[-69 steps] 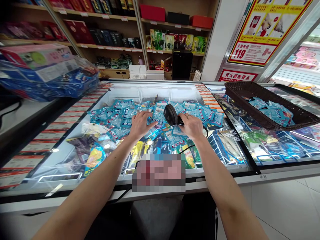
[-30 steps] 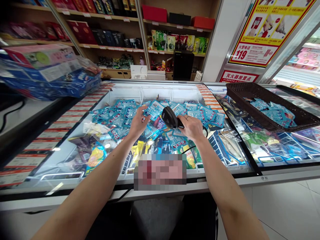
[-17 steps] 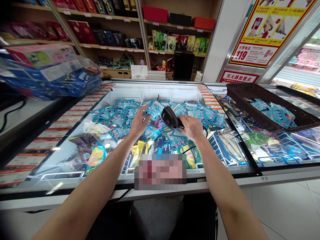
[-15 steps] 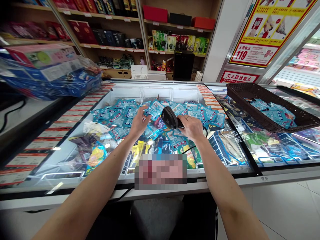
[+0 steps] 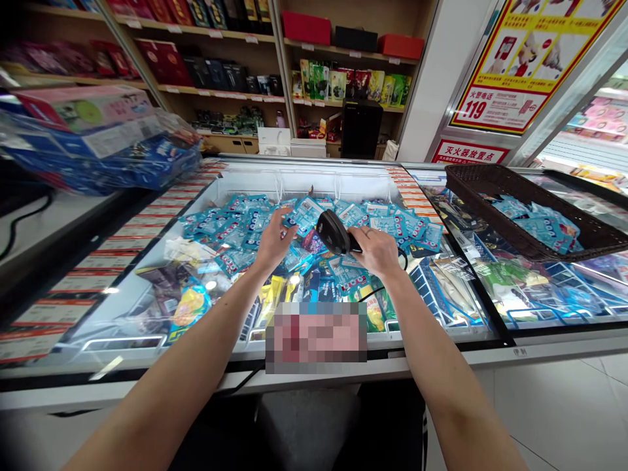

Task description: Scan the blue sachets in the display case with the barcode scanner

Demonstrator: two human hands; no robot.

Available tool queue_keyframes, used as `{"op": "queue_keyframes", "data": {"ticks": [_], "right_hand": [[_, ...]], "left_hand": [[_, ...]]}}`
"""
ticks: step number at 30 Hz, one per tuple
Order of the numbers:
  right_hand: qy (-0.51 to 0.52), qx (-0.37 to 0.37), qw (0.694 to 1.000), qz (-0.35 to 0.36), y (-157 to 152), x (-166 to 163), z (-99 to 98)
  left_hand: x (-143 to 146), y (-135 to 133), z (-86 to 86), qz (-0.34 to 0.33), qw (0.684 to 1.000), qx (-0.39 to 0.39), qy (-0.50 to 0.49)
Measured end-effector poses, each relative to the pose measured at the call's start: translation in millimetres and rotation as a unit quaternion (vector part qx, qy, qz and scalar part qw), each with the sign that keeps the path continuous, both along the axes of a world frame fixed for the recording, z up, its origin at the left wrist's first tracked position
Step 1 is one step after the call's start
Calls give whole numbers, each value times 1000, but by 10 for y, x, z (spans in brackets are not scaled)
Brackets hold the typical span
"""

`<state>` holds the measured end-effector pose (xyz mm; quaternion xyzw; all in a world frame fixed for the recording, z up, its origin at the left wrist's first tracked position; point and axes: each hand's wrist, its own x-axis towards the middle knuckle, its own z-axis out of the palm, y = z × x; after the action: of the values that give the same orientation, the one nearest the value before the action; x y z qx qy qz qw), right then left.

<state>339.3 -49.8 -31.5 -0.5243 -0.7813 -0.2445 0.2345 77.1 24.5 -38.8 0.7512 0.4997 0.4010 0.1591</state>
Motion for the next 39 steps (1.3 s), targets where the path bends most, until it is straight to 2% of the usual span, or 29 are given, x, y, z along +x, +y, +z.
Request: {"op": "queue_keyframes", "data": {"ticks": [6,14,20,27,29,33,39], "right_hand": [[-4,1,1000,-10,11,0,-10],[-5,1,1000,-24,13,34,-14],[-5,6,1000,-28,-4,44,5],[-8,13,999,-42,-18,65,20],[-7,18,999,-46,-17,71,16],[2,21,998,-56,-7,82,3],[9,5,997,-70,18,70,2]], "left_hand": [[4,-47,40,84,994,62,-20],[-88,-86,141,213,966,134,63],[-243,27,65,264,953,128,82],[-210,-14,69,314,941,96,84],[-209,-33,79,309,941,94,97],[-224,-36,63,241,954,103,143],[-150,-64,90,195,953,156,174]]}}
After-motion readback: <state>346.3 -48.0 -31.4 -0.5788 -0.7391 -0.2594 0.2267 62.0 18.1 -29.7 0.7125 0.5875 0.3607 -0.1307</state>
